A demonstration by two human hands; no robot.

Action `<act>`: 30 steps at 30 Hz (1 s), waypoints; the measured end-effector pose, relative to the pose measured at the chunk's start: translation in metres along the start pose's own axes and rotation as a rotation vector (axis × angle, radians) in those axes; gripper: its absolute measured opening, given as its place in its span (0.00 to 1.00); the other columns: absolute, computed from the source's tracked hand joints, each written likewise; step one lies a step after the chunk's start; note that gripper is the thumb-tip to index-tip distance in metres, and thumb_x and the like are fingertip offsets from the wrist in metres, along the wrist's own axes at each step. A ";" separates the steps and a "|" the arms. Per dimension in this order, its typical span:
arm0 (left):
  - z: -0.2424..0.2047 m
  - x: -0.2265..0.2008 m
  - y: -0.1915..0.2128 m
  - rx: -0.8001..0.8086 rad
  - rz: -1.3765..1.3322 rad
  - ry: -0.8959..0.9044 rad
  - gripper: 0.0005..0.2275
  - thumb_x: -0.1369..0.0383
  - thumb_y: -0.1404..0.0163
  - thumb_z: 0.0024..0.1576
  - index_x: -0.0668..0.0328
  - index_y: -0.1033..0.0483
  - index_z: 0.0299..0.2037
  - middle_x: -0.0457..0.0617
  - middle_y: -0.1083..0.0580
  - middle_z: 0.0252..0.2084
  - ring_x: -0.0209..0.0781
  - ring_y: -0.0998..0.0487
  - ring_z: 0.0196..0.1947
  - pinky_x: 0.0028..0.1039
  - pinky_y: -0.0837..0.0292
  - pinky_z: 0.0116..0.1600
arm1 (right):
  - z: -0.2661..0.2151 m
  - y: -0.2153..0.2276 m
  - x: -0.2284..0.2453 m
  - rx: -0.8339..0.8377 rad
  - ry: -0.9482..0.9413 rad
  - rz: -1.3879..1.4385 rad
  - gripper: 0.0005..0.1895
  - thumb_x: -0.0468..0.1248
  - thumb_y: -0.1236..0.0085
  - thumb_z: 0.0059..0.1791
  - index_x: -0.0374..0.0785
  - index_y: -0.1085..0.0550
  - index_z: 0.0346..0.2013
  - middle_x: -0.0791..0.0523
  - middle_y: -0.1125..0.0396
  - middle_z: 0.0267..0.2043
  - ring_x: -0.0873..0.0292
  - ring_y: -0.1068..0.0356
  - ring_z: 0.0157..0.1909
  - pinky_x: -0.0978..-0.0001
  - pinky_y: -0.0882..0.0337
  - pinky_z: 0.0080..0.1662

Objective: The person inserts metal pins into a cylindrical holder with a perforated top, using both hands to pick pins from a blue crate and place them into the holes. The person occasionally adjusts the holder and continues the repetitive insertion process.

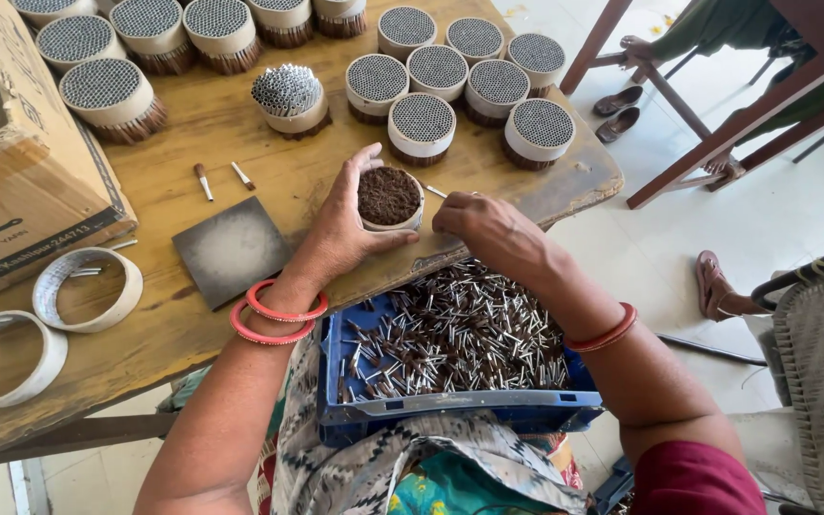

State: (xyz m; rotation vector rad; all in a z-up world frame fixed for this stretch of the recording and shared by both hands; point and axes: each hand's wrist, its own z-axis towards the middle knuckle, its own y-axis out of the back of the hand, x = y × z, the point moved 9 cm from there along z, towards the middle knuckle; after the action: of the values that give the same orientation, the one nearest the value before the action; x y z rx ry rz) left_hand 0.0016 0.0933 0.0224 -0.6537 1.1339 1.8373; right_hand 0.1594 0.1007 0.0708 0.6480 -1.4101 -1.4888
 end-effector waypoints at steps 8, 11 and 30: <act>0.003 -0.025 0.004 0.031 0.097 -0.062 0.45 0.60 0.26 0.40 0.57 0.37 0.69 0.56 0.32 0.65 0.52 0.31 0.67 0.38 0.36 0.71 | 0.000 0.003 -0.004 -0.104 0.067 0.119 0.16 0.18 0.51 0.44 0.32 0.21 0.40 0.48 0.25 0.43 0.49 0.23 0.42 0.61 0.23 0.44; -0.001 -0.034 0.005 0.033 0.091 -0.083 0.45 0.61 0.26 0.39 0.58 0.37 0.69 0.56 0.34 0.67 0.53 0.32 0.68 0.38 0.37 0.71 | 0.007 0.009 0.012 -0.059 0.043 0.243 0.17 0.18 0.51 0.44 0.32 0.21 0.41 0.48 0.25 0.41 0.51 0.22 0.40 0.61 0.23 0.42; -0.004 -0.037 0.003 0.096 0.103 -0.104 0.47 0.58 0.27 0.40 0.62 0.38 0.70 0.59 0.34 0.66 0.56 0.31 0.65 0.39 0.34 0.68 | 0.024 0.016 0.042 -0.157 0.124 0.113 0.09 0.24 0.44 0.46 0.34 0.21 0.38 0.52 0.26 0.42 0.50 0.24 0.45 0.59 0.24 0.45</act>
State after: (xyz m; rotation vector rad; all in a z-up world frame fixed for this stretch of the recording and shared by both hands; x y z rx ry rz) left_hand 0.0171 0.0744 0.0503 -0.4469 1.1969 1.8676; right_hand 0.1263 0.0765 0.1003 0.5445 -1.2028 -1.4285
